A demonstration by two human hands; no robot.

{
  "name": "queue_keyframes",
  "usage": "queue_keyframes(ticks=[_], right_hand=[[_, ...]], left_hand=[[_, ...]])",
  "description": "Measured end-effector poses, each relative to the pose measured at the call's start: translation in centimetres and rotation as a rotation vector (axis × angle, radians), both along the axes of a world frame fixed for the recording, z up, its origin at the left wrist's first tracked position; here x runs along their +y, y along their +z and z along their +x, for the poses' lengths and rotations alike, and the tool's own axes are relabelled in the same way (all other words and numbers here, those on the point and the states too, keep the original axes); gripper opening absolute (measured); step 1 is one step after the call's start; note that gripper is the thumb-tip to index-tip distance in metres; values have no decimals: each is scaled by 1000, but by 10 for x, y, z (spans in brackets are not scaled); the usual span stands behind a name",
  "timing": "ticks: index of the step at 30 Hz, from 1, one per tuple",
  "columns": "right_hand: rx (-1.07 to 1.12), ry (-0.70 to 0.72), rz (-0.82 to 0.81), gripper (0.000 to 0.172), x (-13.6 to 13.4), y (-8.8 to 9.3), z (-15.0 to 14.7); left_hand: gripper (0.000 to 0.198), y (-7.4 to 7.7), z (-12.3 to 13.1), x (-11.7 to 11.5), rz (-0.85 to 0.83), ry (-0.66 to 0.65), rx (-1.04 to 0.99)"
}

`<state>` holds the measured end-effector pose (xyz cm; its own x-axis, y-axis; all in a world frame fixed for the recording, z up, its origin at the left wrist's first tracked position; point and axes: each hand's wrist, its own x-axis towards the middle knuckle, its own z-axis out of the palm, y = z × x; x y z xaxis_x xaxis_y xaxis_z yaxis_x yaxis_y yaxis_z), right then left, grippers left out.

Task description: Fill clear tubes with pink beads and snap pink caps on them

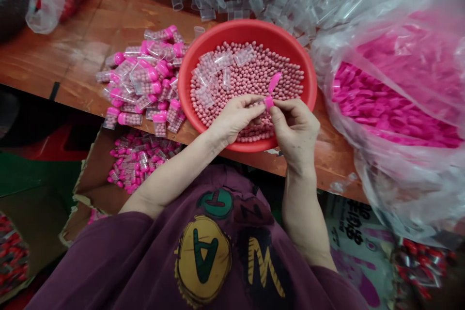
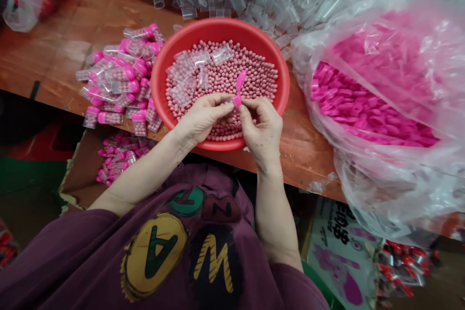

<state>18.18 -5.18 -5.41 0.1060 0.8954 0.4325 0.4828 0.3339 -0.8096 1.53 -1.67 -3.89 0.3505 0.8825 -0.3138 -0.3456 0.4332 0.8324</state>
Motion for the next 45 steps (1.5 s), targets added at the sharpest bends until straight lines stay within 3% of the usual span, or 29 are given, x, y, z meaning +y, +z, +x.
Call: queue_keyframes(ticks=[4, 8, 11, 15, 18, 22, 25, 30, 33, 35, 37, 41, 45], right_hand=[[-8, 35, 32, 11, 1, 4, -3], [-5, 56, 51, 9, 3, 5, -4], [-2, 96, 58, 13, 2, 4, -1], [122, 100, -36, 18, 0, 5, 1], [307, 20, -134, 32, 4, 4, -1], [385, 52, -203, 60, 13, 0, -1], [321, 18, -167, 56, 12, -3, 2], [27, 1, 25, 37, 1, -7, 1], [-232, 45, 29, 61, 0, -12, -2], [-344, 38, -19, 83, 1, -16, -4], [-394, 21, -42, 91, 3, -20, -6], [-422, -30, 17, 82, 3, -27, -7], [-430, -97, 227, 70, 1, -32, -8]], left_hand=[[4, -5, 7, 1, 128, 78, 112], [15, -10, 9, 4, 205, 103, 140], [8, -12, 5, 3, 197, 98, 90], [37, -8, -4, 1, 128, 45, 10], [51, -1, -7, -1, 105, -62, -48], [51, 6, -8, -4, 44, -218, -18], [39, 5, -7, -2, 7, -213, -22], [13, -2, -5, 7, -79, -57, -67], [9, -6, -3, 12, -110, 1, -82], [10, -7, -2, 13, -106, 3, -89], [15, -5, -3, 12, -79, -16, -84], [36, 0, -6, 4, -8, -77, -94], [47, -1, -1, -2, 110, -69, 40]])
